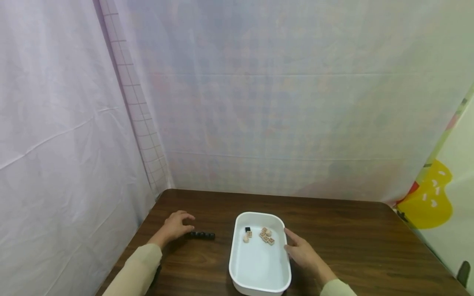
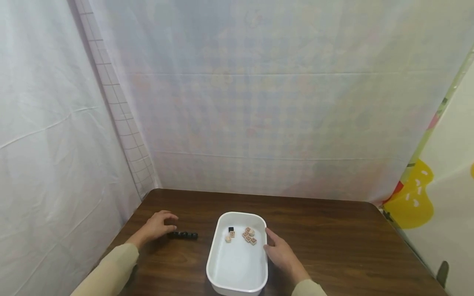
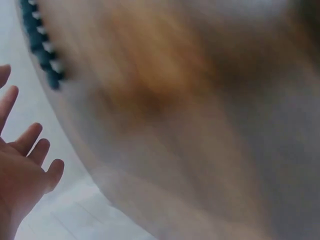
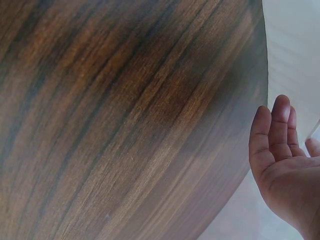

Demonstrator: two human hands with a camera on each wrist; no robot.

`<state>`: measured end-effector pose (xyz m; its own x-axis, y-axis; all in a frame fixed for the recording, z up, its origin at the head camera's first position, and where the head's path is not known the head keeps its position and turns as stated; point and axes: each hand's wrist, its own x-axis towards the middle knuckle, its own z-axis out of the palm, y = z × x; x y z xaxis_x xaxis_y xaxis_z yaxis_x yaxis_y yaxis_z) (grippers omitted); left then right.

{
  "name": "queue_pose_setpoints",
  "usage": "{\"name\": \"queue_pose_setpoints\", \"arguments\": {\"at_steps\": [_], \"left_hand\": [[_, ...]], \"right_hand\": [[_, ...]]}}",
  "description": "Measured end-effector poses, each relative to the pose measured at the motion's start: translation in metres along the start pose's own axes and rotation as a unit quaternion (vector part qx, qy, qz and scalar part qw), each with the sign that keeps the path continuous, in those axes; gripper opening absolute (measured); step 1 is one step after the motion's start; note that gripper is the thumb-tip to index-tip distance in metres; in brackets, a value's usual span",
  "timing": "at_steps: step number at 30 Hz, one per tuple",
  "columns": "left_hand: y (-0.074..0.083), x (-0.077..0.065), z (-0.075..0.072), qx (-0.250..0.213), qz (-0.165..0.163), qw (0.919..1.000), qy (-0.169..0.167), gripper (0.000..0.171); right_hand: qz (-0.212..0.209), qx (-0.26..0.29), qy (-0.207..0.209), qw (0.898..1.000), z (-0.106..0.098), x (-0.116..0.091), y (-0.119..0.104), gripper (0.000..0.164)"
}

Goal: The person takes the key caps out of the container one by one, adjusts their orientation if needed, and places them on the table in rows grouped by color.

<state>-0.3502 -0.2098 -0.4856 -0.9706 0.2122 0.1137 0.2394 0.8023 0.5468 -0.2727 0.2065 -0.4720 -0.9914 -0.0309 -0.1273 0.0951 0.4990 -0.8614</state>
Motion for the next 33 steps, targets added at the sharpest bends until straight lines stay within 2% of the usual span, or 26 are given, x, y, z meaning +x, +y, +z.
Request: {"name": "queue_pose_setpoints", "arguments": {"at_steps": [5, 9, 14, 17, 21, 27, 30, 33], "left_hand": [[0.037, 0.016, 0.008, -0.023, 0.036, 0.9991, 0.005, 0.027], [0.068, 0.030, 0.022, -0.028, 0.070, 0.9972, 0.003, 0.027], [0.103, 0.040, 0.043, -0.034, 0.099, 0.9943, -0.018, 0.023], [0.119, 0.043, 0.055, -0.023, 0.103, 0.9940, -0.029, 0.022], [0.134, 0.048, 0.070, 0.022, 0.096, 0.9944, -0.039, 0.021], [0.151, 0.055, 0.085, 0.103, 0.052, 0.9919, -0.055, 0.016], [0.157, 0.059, 0.091, 0.155, 0.036, 0.9858, -0.053, 0.014], [0.161, 0.062, 0.096, 0.216, 0.032, 0.9744, -0.054, 0.015]], "right_hand": [[0.009, 0.003, -0.003, 1.000, -0.001, 0.000, 0.001, 0.060], [0.011, 0.005, -0.004, 1.000, -0.001, -0.001, 0.000, 0.061], [0.006, 0.005, 0.001, 1.000, -0.001, -0.002, 0.000, 0.060], [0.001, 0.007, 0.004, 1.000, 0.000, -0.002, 0.001, 0.060], [-0.002, 0.005, -0.003, 1.000, -0.001, -0.003, 0.001, 0.061], [-0.015, 0.007, -0.011, 1.000, -0.002, -0.003, 0.006, 0.062], [-0.024, 0.009, -0.010, 1.000, -0.002, -0.003, 0.006, 0.062], [-0.009, 0.006, -0.016, 1.000, -0.003, -0.004, 0.003, 0.063]]}}
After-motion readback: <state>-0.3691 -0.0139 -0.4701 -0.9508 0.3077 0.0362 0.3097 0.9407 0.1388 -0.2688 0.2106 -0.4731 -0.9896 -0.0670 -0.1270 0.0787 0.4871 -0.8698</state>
